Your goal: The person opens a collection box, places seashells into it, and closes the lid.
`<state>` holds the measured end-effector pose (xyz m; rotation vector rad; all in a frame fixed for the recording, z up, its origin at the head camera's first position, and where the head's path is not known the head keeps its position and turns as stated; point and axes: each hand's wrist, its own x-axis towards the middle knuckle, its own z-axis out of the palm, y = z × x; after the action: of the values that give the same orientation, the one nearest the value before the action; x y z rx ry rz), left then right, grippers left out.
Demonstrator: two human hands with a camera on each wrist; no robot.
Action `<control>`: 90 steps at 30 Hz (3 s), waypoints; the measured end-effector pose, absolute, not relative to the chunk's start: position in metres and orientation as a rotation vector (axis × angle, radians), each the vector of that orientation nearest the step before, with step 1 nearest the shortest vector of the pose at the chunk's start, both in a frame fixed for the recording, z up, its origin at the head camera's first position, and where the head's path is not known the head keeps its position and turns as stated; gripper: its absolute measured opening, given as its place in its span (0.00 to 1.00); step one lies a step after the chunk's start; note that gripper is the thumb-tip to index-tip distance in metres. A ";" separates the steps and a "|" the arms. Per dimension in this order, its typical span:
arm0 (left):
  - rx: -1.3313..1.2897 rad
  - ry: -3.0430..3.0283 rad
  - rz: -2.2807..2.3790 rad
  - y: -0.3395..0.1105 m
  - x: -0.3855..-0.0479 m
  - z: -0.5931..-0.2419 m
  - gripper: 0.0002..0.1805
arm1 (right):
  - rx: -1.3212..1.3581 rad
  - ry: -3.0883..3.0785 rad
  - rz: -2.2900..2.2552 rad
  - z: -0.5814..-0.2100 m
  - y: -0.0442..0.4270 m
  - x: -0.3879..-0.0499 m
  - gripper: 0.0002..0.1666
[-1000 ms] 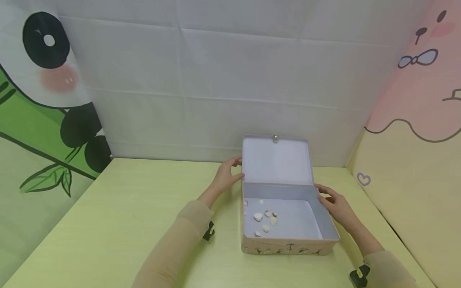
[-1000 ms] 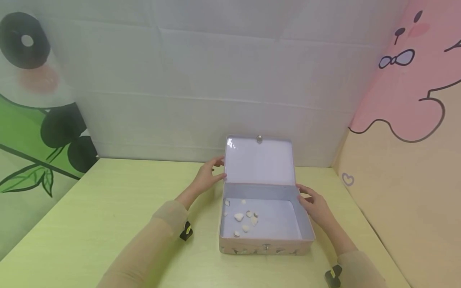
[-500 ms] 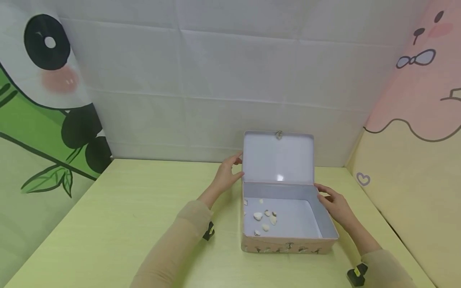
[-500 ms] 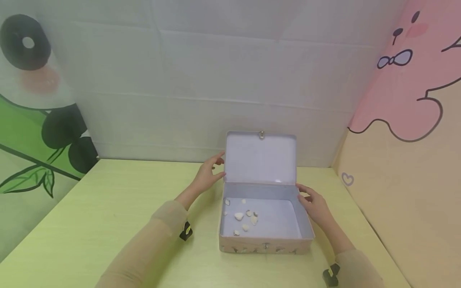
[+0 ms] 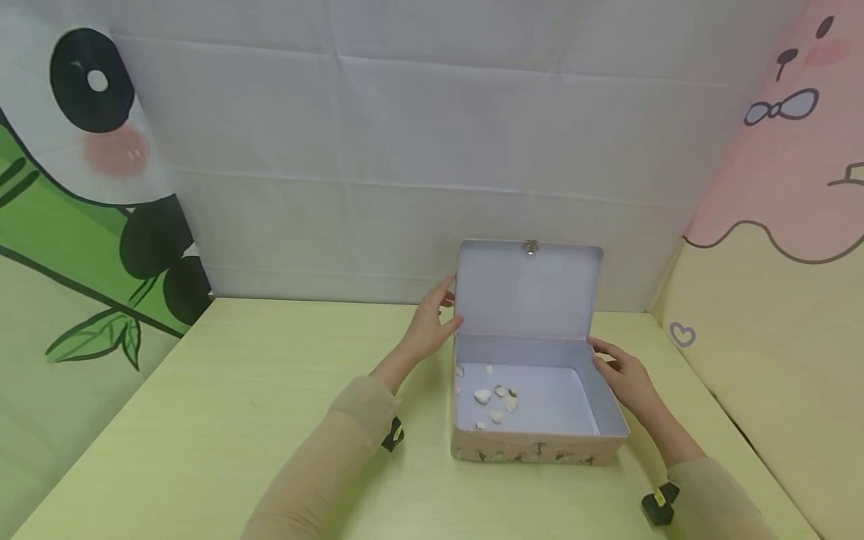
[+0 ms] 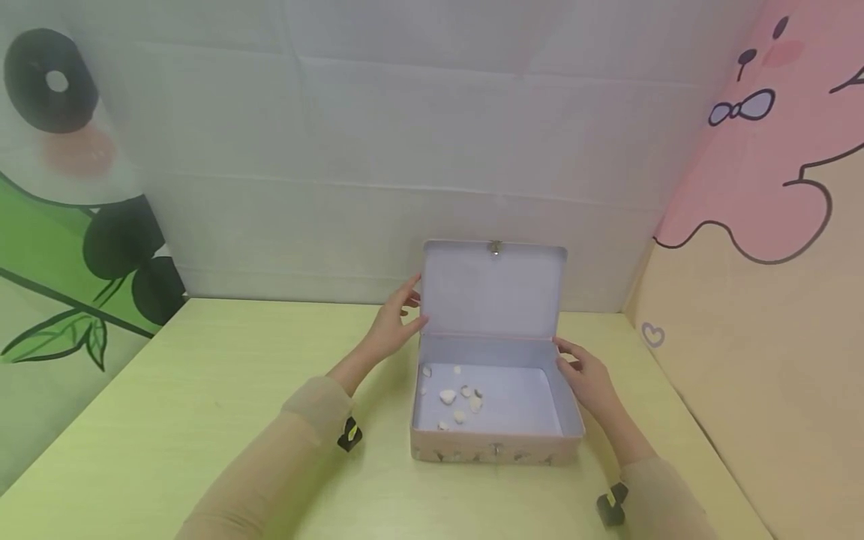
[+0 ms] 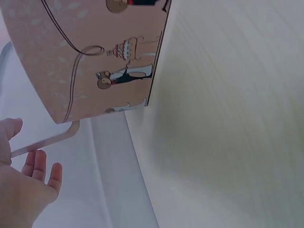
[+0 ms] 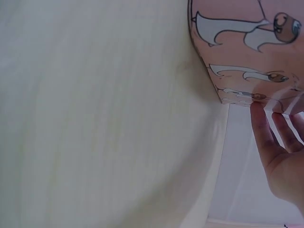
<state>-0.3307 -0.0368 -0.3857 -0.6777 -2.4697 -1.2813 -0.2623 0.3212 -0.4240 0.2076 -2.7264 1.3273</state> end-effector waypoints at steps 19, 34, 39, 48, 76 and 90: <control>-0.615 -2.309 -1.196 -0.029 -0.318 -0.362 0.18 | 0.213 -2.669 1.245 -0.425 0.318 -0.269 0.24; -0.569 -2.337 -1.229 -0.033 -0.317 -0.357 0.16 | 0.184 -2.598 1.265 -0.424 0.315 -0.270 0.24; -0.568 -2.353 -1.231 -0.033 -0.317 -0.358 0.16 | 0.229 -2.534 1.381 -0.413 0.318 -0.269 0.32; -0.592 -2.367 -1.208 -0.035 -0.314 -0.358 0.13 | 0.323 -2.284 1.472 -0.376 0.322 -0.266 0.29; -0.695 -2.474 -1.068 -0.046 -0.277 -0.364 0.16 | 0.533 -2.221 1.450 -0.362 0.315 -0.236 0.12; -0.624 -2.417 -1.213 -0.057 -0.243 -0.363 0.20 | 0.726 -2.139 1.474 -0.370 0.307 -0.231 0.15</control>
<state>-0.2427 -0.0573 -0.3626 -0.6236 -2.4173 -1.2130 -0.2307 0.3072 -0.3702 0.7259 -2.1387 1.4741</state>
